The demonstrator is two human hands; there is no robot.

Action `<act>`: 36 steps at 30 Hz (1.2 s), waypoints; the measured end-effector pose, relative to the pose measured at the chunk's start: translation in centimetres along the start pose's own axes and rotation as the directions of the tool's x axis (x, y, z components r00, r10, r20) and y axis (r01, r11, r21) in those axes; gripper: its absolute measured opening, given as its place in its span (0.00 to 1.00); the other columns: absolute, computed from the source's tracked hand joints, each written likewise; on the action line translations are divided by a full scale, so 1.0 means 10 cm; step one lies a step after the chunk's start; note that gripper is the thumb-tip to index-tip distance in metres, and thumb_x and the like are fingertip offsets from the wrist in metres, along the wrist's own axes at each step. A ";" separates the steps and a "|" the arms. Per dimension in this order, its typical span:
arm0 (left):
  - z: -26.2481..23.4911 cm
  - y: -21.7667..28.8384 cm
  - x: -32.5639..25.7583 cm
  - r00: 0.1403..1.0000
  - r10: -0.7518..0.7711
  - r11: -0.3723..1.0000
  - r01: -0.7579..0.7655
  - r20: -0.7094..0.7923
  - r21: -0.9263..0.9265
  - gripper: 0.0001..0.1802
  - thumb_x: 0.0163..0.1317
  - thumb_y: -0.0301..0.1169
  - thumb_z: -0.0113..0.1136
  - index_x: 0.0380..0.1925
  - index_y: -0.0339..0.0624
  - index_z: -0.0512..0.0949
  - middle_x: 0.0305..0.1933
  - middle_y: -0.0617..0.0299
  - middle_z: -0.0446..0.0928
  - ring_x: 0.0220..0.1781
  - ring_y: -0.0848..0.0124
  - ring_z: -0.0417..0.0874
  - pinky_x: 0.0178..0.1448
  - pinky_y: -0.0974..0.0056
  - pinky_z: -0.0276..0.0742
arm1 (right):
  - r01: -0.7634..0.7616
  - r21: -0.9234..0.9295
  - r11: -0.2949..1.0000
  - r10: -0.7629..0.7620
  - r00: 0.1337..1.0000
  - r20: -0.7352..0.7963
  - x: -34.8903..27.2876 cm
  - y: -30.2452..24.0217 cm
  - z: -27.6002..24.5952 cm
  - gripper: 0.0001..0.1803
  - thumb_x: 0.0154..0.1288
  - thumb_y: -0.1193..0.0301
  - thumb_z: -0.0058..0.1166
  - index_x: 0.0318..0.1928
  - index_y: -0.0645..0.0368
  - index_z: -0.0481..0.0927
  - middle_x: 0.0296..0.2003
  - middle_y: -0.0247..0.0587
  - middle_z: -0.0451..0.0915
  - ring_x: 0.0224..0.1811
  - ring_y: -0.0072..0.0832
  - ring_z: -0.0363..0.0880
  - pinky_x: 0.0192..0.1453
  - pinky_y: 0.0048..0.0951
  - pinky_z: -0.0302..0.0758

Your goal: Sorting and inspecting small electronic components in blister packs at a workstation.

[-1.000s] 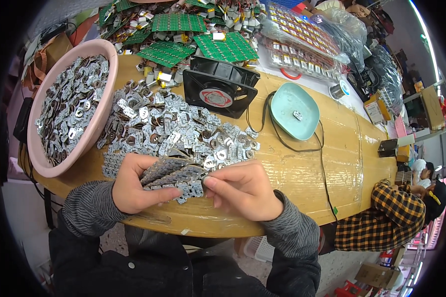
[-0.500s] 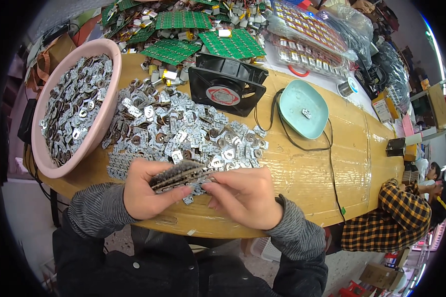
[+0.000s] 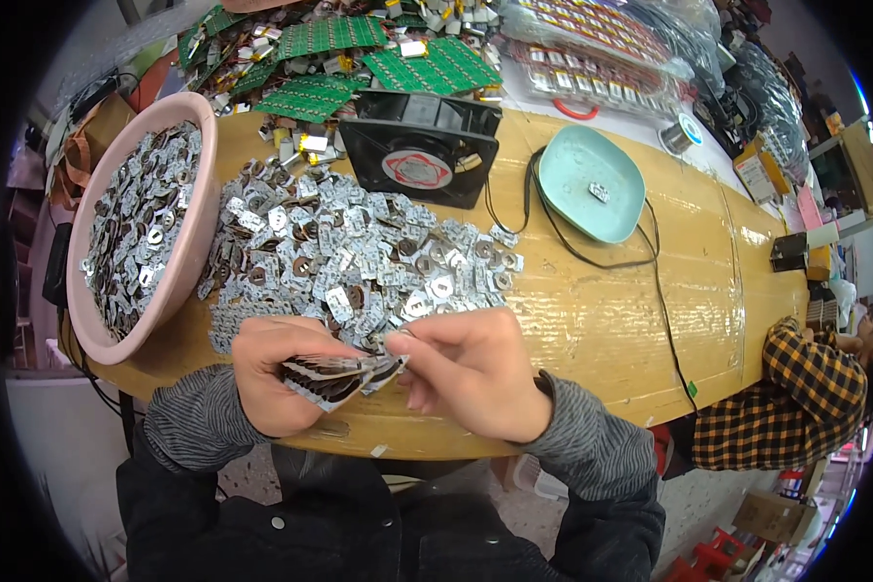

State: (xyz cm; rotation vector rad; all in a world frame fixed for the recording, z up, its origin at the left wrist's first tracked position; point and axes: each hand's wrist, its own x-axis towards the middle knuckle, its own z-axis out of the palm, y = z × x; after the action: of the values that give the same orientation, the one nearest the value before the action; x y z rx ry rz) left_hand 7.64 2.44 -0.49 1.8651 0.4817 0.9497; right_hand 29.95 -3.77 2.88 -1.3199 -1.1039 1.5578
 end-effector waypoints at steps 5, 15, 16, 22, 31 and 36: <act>-0.02 0.05 0.02 0.995 0.045 0.988 -0.057 0.088 0.143 0.21 0.41 0.22 0.75 0.40 0.35 0.85 0.28 0.58 0.84 0.25 0.69 0.83 0.30 0.68 0.75 | -0.103 0.040 0.994 0.102 0.994 0.024 0.03 -0.01 -0.05 0.10 0.71 0.73 0.60 0.36 0.70 0.86 0.20 0.35 0.82 0.18 0.14 0.78 0.20 0.17 0.72; -0.04 0.10 0.01 0.853 0.485 0.725 -0.516 0.194 0.456 0.16 0.45 0.28 0.68 0.36 0.33 0.85 0.37 0.54 0.87 0.27 0.68 0.84 0.25 0.68 0.71 | 0.316 -0.288 0.904 -0.251 0.937 0.242 0.01 -0.04 -0.17 0.04 0.65 0.82 0.59 0.35 0.73 0.85 0.22 0.44 0.83 0.19 0.22 0.82 0.22 0.21 0.74; -0.04 0.10 0.01 0.835 0.499 0.696 -0.545 0.232 0.467 0.13 0.51 0.27 0.69 0.37 0.32 0.84 0.37 0.52 0.87 0.28 0.67 0.84 0.25 0.68 0.70 | 0.361 -0.303 0.882 -0.294 0.924 0.247 0.00 -0.03 -0.17 0.04 0.65 0.82 0.59 0.35 0.74 0.85 0.22 0.44 0.83 0.19 0.22 0.81 0.22 0.21 0.74; -0.01 0.10 0.02 0.774 0.591 0.595 -0.609 0.229 0.524 0.07 0.53 0.23 0.67 0.33 0.35 0.85 0.35 0.53 0.87 0.27 0.71 0.83 0.24 0.71 0.67 | 0.408 -0.291 0.865 -0.366 0.911 0.191 0.02 0.00 -0.10 0.06 0.65 0.78 0.61 0.32 0.70 0.85 0.16 0.41 0.79 0.15 0.24 0.80 0.19 0.22 0.71; -0.03 0.07 0.02 0.814 0.535 0.649 -0.569 0.229 0.505 0.10 0.50 0.24 0.67 0.35 0.34 0.85 0.39 0.52 0.87 0.28 0.70 0.84 0.25 0.71 0.68 | 0.361 -0.279 0.890 -0.334 0.932 0.143 0.05 0.03 -0.09 0.05 0.66 0.82 0.58 0.37 0.72 0.85 0.24 0.39 0.81 0.21 0.18 0.78 0.24 0.17 0.71; -0.05 0.08 -0.02 0.842 0.500 0.651 -0.519 0.201 0.555 0.13 0.48 0.26 0.67 0.36 0.34 0.85 0.41 0.52 0.87 0.28 0.70 0.84 0.25 0.70 0.70 | 0.355 -0.392 0.849 -0.360 0.931 0.065 0.14 0.05 -0.15 0.05 0.64 0.82 0.62 0.40 0.70 0.86 0.28 0.39 0.83 0.25 0.18 0.79 0.28 0.17 0.73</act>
State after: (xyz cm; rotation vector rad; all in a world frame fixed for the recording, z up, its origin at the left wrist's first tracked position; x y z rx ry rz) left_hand 7.08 2.20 0.24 2.6823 0.2330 1.2314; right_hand 31.24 -2.45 1.91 -1.2798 -1.6203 1.0807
